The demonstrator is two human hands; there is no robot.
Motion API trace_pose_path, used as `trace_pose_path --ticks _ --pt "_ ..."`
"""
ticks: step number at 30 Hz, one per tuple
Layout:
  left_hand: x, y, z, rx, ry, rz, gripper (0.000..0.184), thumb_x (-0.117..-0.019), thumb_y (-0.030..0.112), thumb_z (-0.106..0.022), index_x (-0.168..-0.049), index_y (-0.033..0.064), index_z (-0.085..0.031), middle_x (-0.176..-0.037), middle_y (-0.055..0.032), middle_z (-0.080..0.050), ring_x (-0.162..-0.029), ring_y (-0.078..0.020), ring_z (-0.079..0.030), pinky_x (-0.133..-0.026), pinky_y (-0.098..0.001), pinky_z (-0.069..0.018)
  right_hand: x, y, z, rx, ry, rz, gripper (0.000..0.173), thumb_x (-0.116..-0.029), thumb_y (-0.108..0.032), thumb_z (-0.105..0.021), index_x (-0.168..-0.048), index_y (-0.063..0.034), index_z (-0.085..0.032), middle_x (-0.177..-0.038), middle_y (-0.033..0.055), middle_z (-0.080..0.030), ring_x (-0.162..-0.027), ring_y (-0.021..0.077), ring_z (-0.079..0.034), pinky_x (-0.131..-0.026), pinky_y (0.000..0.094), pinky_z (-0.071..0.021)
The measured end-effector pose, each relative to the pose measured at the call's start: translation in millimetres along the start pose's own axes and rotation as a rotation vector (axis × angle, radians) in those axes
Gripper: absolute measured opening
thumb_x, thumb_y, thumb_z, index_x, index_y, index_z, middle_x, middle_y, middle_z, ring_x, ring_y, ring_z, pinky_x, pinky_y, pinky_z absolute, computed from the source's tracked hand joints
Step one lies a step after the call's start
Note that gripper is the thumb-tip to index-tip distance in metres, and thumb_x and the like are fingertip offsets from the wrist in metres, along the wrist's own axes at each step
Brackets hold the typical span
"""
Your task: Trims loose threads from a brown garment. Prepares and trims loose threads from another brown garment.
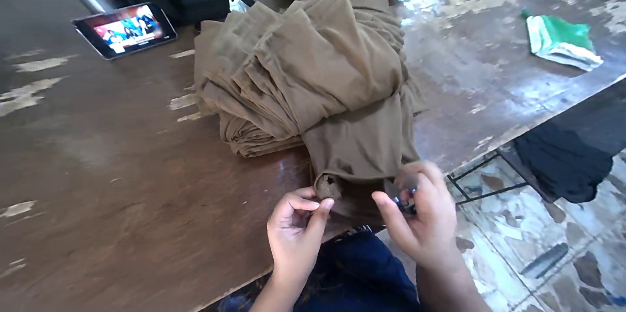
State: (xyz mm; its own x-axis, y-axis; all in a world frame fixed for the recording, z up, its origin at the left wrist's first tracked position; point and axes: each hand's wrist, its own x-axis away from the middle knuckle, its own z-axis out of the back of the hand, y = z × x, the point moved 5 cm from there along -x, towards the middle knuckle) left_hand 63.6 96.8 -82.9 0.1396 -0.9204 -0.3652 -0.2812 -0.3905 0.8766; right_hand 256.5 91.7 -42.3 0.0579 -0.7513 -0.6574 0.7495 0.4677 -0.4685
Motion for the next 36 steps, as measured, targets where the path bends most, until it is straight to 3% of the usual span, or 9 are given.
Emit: trace_pose_path --ticks 2,4,8,10,12,14,17,24,36 --pt "-1 1 2 -0.029 -0.011 -0.024 0.013 -0.0868 -0.002 -0.076 -0.092 0.0088 -0.07 -0.099 0.0013 -0.073 -0.083 -0.003 -0.07 -0.073 -0.0175 -0.0599 -4 16 -10 0.03 -0.037 0.002 0.04 -0.0969 -0.039 -0.068 -0.092 0.0004 -0.063 -0.1 0.0179 -0.063 -0.089 0.0202 -0.058 -0.081 0.0301 -0.0485" --pt "-2 5 7 -0.118 -0.048 -0.088 0.013 -0.0849 -0.001 -0.078 -0.091 0.0096 -0.073 -0.095 0.003 -0.072 -0.086 -0.0021 -0.069 -0.075 -0.0165 -0.0588 -2 31 -14 -0.13 -0.077 -0.005 0.024 -0.0946 -0.02 -0.067 -0.098 0.0035 -0.062 -0.103 0.0167 -0.066 -0.084 0.0114 -0.059 -0.075 0.0194 -0.0491" --pt "-4 13 19 -0.436 -0.203 -0.257 0.01 -0.0807 -0.004 -0.075 -0.083 0.0031 -0.069 -0.093 -0.0038 -0.075 -0.095 -0.0071 -0.071 -0.086 -0.0192 -0.0584 2 43 7 -0.543 -0.09 0.005 0.012 -0.0939 -0.005 -0.054 -0.102 -0.0147 -0.052 -0.107 -0.0022 -0.077 -0.096 0.0047 -0.073 -0.081 0.0195 -0.0589" --pt "-5 14 20 -0.596 -0.347 -0.255 0.006 -0.0827 -0.004 -0.071 -0.081 0.0016 -0.071 -0.093 -0.0066 -0.075 -0.096 -0.0098 -0.071 -0.09 -0.0196 -0.056 7 47 7 -0.444 -0.181 -0.013 0.009 -0.09 -0.008 -0.052 -0.098 -0.0096 -0.054 -0.095 -0.0005 -0.075 -0.084 0.0007 -0.069 -0.074 0.016 -0.0542" --pt "-4 11 17 -0.733 -0.472 -0.22 0.01 -0.0875 0.0 -0.067 -0.085 0.0039 -0.076 -0.095 -0.0054 -0.077 -0.096 -0.0109 -0.071 -0.093 -0.02 -0.0535 15 47 -4 -0.253 -0.341 -0.04 0.016 -0.0931 -0.015 -0.054 -0.096 -0.0017 -0.062 -0.083 0.0055 -0.066 -0.074 0.0073 -0.06 -0.067 0.0225 -0.0508" --pt "-3 6 16 -0.747 -0.509 -0.179 0.013 -0.0913 0.001 -0.063 -0.088 0.0044 -0.075 -0.095 -0.0043 -0.078 -0.097 -0.0104 -0.071 -0.094 -0.0206 -0.0531 22 42 -17 -0.106 -0.477 -0.014 0.034 -0.1025 -0.034 -0.055 -0.09 -0.0028 -0.06 -0.079 0.0095 -0.057 -0.075 0.0195 -0.057 -0.072 0.0349 -0.0488" --pt "-4 5 16 -0.68 -0.463 -0.143 0.01 -0.0917 0.002 -0.062 -0.086 0.0033 -0.07 -0.094 -0.0056 -0.076 -0.097 -0.0087 -0.072 -0.093 -0.0198 -0.0543 30 34 -25 0.053 -0.503 0.084 0.056 -0.1031 -0.058 -0.047 -0.084 -0.007 -0.06 -0.085 0.0117 -0.058 -0.082 0.0292 -0.058 -0.073 0.0433 -0.0492" --pt "-3 7 12 -0.599 -0.421 -0.133 0.007 -0.0903 0.003 -0.064 -0.083 0.0038 -0.065 -0.089 -0.0052 -0.074 -0.094 -0.008 -0.071 -0.088 -0.0193 -0.0568 33 24 -33 0.249 -0.479 0.165 0.058 -0.1062 -0.057 -0.035 -0.08 -0.0117 -0.061 -0.086 0.0099 -0.059 -0.084 0.0313 -0.059 -0.066 0.0429 -0.0468" --pt "-3 5 17 -0.485 -0.438 -0.101 0.005 -0.0884 0.0 -0.066 -0.085 0.0039 -0.066 -0.091 -0.0043 -0.075 -0.093 -0.0075 -0.072 -0.087 -0.02 -0.0583 31 22 -38 0.274 -0.476 0.108 0.058 -0.1067 -0.053 -0.037 -0.074 -0.011 -0.06 -0.082 0.0089 -0.057 -0.08 0.0301 -0.059 -0.064 0.0416 -0.0465"
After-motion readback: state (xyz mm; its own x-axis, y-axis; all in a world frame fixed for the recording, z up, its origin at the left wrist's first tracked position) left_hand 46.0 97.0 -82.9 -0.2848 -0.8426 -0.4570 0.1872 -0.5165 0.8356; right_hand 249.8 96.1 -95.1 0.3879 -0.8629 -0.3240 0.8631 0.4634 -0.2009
